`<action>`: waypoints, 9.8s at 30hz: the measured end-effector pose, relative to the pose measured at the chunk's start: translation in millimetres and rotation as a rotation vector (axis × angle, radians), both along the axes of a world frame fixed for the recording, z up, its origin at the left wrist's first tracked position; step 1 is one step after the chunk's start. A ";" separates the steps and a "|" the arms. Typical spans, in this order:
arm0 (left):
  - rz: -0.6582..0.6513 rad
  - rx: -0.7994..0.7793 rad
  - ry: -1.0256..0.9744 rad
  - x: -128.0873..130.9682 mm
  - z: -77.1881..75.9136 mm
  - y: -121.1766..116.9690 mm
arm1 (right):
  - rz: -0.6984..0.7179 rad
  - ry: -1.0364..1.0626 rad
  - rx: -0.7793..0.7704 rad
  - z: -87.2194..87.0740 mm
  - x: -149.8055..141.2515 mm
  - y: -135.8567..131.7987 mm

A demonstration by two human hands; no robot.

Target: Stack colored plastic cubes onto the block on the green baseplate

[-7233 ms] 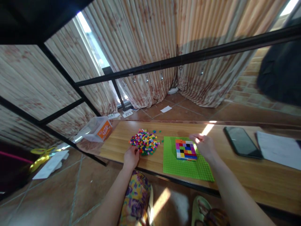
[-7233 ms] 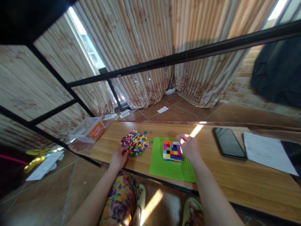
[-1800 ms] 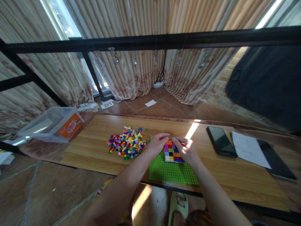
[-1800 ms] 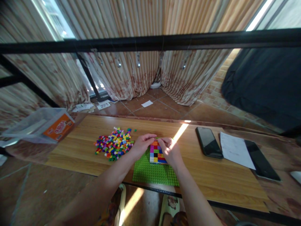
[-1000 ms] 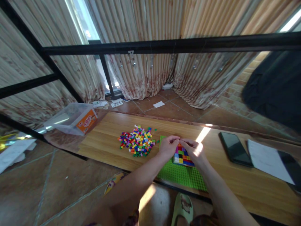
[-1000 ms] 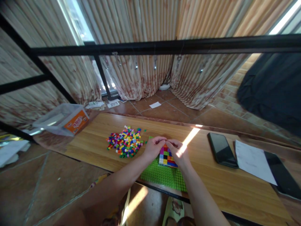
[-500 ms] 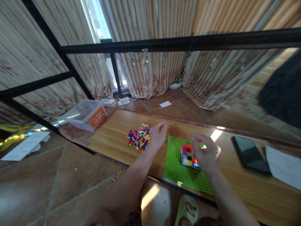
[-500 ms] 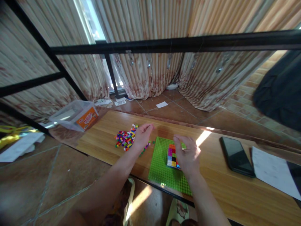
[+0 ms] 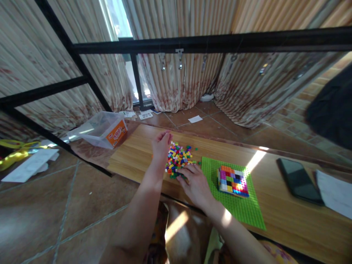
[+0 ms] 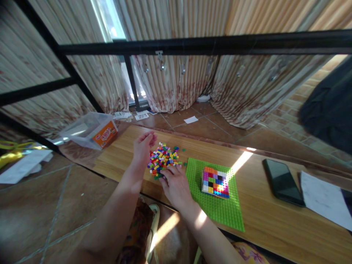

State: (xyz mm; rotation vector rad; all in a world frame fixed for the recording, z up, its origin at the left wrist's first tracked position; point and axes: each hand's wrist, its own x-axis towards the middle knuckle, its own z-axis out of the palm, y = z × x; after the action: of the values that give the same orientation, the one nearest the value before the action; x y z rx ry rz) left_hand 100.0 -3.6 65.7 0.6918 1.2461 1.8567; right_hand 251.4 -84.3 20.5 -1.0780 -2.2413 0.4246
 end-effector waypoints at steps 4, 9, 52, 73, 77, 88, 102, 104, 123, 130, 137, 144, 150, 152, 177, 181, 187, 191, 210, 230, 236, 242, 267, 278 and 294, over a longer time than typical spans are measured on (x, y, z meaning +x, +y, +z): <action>-0.024 0.009 -0.056 -3.0 1.6 -0.5 | -0.014 -0.075 0.001 -2.0 -21.8 4.2; -0.067 -0.021 -0.055 -0.2 0.7 0.1 | -0.028 -0.166 -0.007 -10.7 -36.1 5.2; -0.716 -0.437 1.577 -35.4 -11.6 -39.7 | -0.323 -0.150 -0.056 -6.6 7.9 26.8; -0.725 0.012 0.856 8.6 -16.0 -39.1 | -0.238 0.873 -0.650 9.6 13.0 37.2; -0.815 -0.024 0.536 12.9 -17.2 -37.0 | -0.205 0.875 -0.635 16.3 17.7 36.0; -0.811 -0.206 0.170 16.9 -4.8 -41.6 | -0.096 0.942 -0.683 22.6 20.5 30.2; -0.767 -0.268 1.415 -14.4 -13.3 -31.8 | -0.323 1.124 -0.469 38.4 86.6 52.4; -0.766 -0.269 1.454 -13.0 -12.8 -31.6 | -0.394 1.083 -0.426 33.8 98.5 55.7; -0.744 -0.317 1.537 -14.7 -8.0 -10.6 | -0.548 0.475 -0.300 10.0 162.2 38.1; -0.901 -0.346 1.436 -10.6 -7.0 -6.9 | -0.565 0.562 -0.335 -0.1 139.6 36.4; -0.935 -0.327 1.400 -9.5 -2.9 -6.0 | -0.565 0.315 -0.215 -2.7 147.8 26.4; -0.808 -0.189 1.482 1.8 -6.0 -0.5 | -0.519 0.307 -0.198 -4.6 153.8 26.0; -0.815 -0.066 1.448 27.2 -1.3 -3.2 | -0.469 0.215 -0.153 -0.3 155.9 28.0; -0.829 -0.052 1.421 37.1 -1.0 -5.3 | -0.448 0.153 -0.118 2.9 156.5 27.8; -0.838 -0.010 0.973 128.3 -31.3 -9.3 | -0.429 0.340 -0.284 0.1 157.9 34.7; -0.880 -0.053 0.862 141.8 -37.5 -8.2 | -0.404 0.324 -0.294 1.6 159.2 35.0; -0.824 -0.178 0.758 156.9 -43.5 -6.8 | -0.377 0.277 -0.224 2.3 160.5 37.5; -0.807 -0.229 0.689 159.9 -45.3 -4.4 | -0.361 0.281 -0.231 -1.8 161.8 38.9; -0.392 -0.244 1.379 45.3 -30.6 35.6 | -0.435 0.402 -0.360 -2.4 167.3 40.4; -0.549 -0.023 1.107 64.5 -21.3 19.1 | -0.519 0.483 -0.168 17.6 153.5 39.7; -0.773 0.044 0.689 110.6 -9.3 -13.4 | -0.306 0.749 -0.330 26.7 134.4 37.5; -0.914 0.013 0.554 115.8 -2.4 -23.2 | -0.120 0.823 -0.513 37.1 131.4 34.4; -0.865 -0.190 0.548 107.3 -10.1 -13.3 | -0.428 0.334 -0.329 18.6 173.6 37.5; -0.902 -0.079 0.868 107.3 -25.6 -6.0 | -0.314 0.414 -0.427 4.3 168.0 44.4; -0.907 0.194 1.652 115.5 -19.6 -17.4 | -0.267 0.528 -0.581 4.1 167.4 45.4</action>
State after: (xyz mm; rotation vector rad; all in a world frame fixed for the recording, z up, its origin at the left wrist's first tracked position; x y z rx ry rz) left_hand 215.6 -20.9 46.1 2.5945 1.1423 0.3559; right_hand 418.8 -39.0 24.6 -1.3318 -1.5125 1.1387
